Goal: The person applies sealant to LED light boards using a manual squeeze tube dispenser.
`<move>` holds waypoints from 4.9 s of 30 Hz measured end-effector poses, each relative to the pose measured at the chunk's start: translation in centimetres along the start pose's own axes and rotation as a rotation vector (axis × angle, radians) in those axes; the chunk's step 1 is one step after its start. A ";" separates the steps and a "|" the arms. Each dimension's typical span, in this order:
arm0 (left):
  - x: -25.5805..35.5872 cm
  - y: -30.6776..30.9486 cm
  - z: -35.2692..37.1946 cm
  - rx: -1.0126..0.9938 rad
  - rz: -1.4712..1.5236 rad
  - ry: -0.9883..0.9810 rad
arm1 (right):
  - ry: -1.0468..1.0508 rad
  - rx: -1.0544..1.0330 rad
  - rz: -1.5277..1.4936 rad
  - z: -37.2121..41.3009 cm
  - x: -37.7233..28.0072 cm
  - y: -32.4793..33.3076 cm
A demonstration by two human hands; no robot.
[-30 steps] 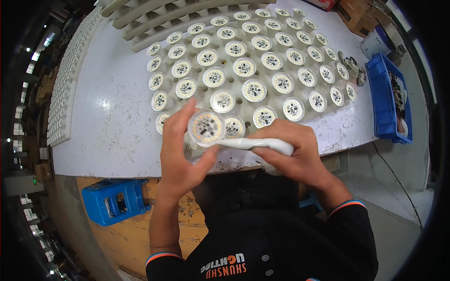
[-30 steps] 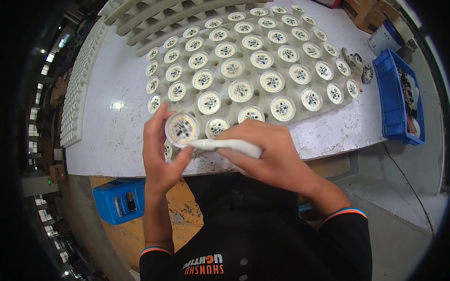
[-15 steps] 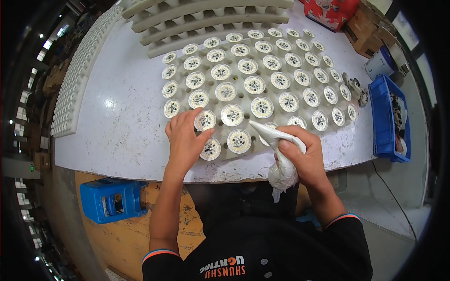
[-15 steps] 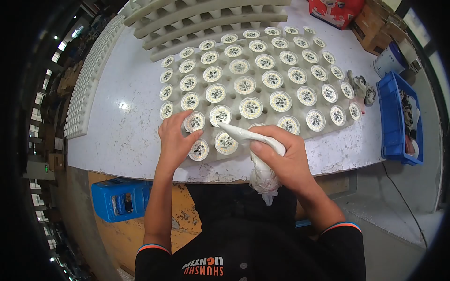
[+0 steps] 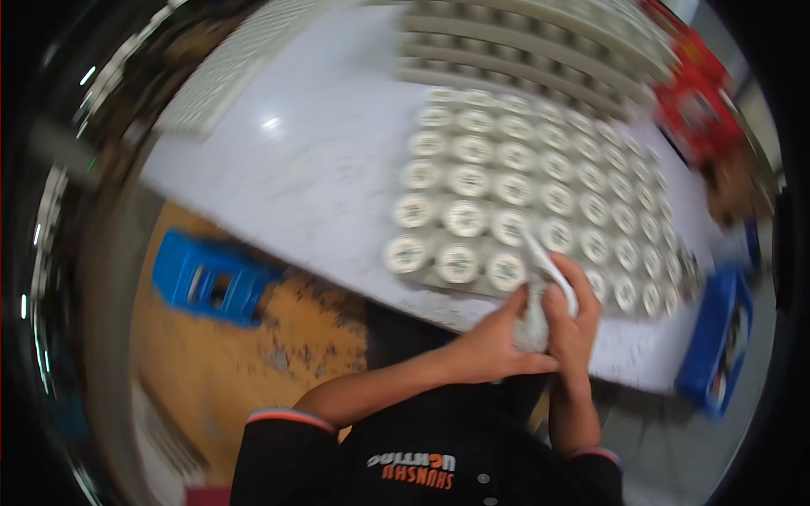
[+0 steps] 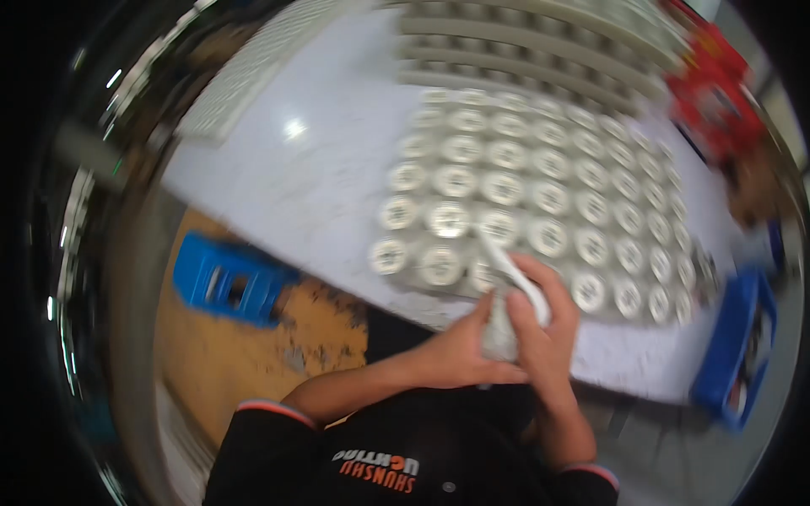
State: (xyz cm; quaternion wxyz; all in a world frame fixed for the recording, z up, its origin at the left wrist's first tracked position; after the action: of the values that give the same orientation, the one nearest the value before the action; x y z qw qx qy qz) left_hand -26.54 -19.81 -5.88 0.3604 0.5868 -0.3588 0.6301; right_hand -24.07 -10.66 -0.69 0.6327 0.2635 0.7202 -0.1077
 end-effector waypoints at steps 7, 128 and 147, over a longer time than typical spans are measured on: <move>2.0 3.5 4.7 0.279 0.163 -0.150 | 0.471 0.103 0.415 1.3 -6.1 -0.3; 4.3 8.5 13.1 0.902 -0.331 -0.663 | -0.296 -0.547 -1.265 -4.3 -0.3 -11.1; 4.8 8.3 12.8 0.915 -0.337 -0.651 | -0.248 -0.550 -1.296 -4.2 -0.3 -10.8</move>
State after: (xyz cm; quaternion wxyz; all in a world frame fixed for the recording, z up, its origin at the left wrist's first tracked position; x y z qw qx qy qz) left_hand -27.88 -34.88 -0.63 0.0366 0.8950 -0.0442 0.4423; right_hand -33.17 -17.75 -1.56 0.5622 -0.4009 0.6556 -0.3057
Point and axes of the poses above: each hand's wrist, its own z-axis away from the middle knuckle, its own y-axis out of the back of the hand, x = y × z, the point moved 10 cm from there along -z, towards the middle knuckle
